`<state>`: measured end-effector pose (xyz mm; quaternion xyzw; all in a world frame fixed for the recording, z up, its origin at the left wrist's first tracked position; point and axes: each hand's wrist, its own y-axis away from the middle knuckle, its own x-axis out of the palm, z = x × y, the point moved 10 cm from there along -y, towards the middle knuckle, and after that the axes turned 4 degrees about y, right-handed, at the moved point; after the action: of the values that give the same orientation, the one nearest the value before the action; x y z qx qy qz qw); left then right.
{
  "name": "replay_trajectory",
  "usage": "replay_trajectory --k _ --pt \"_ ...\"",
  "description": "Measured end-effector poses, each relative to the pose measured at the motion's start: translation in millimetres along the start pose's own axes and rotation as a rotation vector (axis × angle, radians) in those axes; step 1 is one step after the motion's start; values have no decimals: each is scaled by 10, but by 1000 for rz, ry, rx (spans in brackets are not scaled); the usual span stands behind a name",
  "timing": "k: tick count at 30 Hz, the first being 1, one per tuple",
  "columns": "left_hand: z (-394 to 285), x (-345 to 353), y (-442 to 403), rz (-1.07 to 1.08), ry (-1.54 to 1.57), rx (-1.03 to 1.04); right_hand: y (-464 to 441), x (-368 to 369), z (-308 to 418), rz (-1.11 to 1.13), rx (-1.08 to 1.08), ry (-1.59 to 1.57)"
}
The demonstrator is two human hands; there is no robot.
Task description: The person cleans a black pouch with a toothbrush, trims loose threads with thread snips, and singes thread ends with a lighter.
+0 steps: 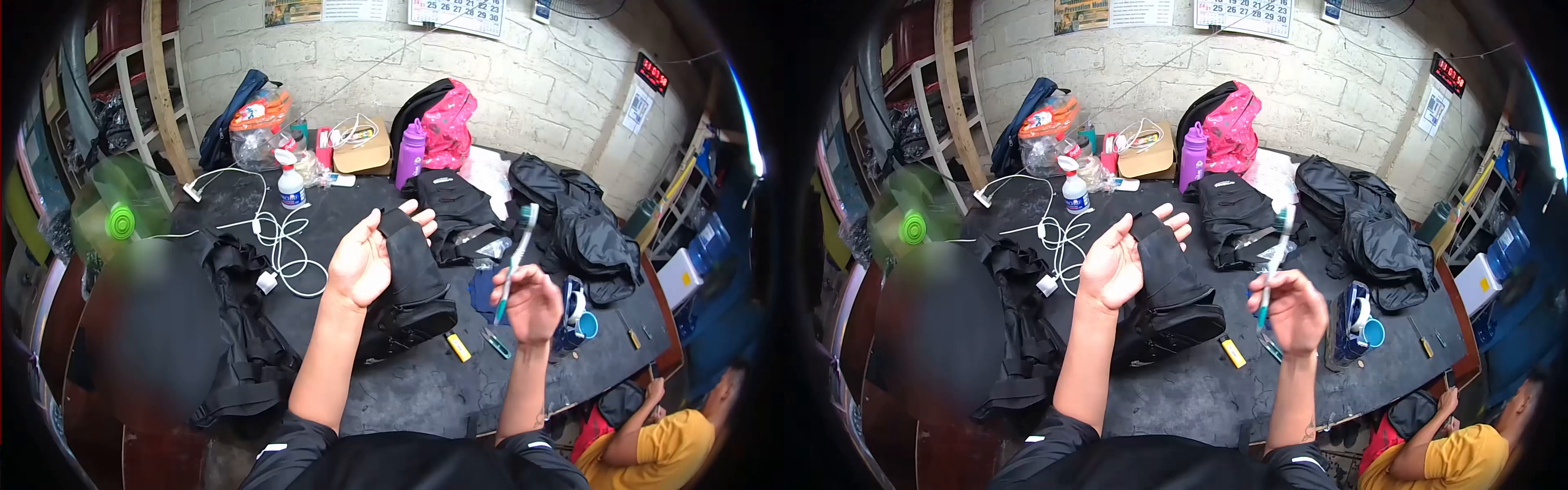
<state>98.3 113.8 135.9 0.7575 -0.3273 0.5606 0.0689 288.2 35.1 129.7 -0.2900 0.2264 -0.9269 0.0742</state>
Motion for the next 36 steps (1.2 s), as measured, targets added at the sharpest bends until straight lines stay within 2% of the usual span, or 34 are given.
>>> replay_trajectory --k 1,3,5,6,9,10,11,13,17,18,19,21,24,29,32,36 --pt "18 -2 -5 2 1 0 5 56 -117 62 38 53" --pt "34 20 -5 43 23 7 111 229 -207 27 -12 491" --pt "12 28 16 65 54 8 198 419 -231 -43 4 749" --pt "-6 54 25 90 87 8 227 509 -181 -3 -108 968" --pt "-74 123 77 68 21 39 288 553 -108 -39 -22 1122" --pt "-81 117 79 69 23 36 291 657 3 -56 -159 1196" --pt "-79 126 84 69 23 37 289 695 23 -55 -158 1196" --pt "-65 172 89 83 -20 40 330 952 125 53 -350 1349" --pt "95 309 90 141 -49 25 300 977 44 3 -430 1518" --pt "221 311 76 77 -100 19 246 992 22 -73 -444 1495" --pt "338 360 73 111 -23 -28 207 1040 34 -109 -532 1521" --pt "271 420 112 105 -32 -10 206 1077 61 -80 -526 1531" --pt "25 378 182 107 63 -5 376 1027 64 59 -405 1571" --pt "296 410 153 102 -40 -35 284 1131 160 -40 -512 1561" --pt "133 322 157 110 2 -35 354 1013 170 90 -241 1569" --pt "267 424 143 102 -8 -43 239 1096 179 -28 -409 1497"
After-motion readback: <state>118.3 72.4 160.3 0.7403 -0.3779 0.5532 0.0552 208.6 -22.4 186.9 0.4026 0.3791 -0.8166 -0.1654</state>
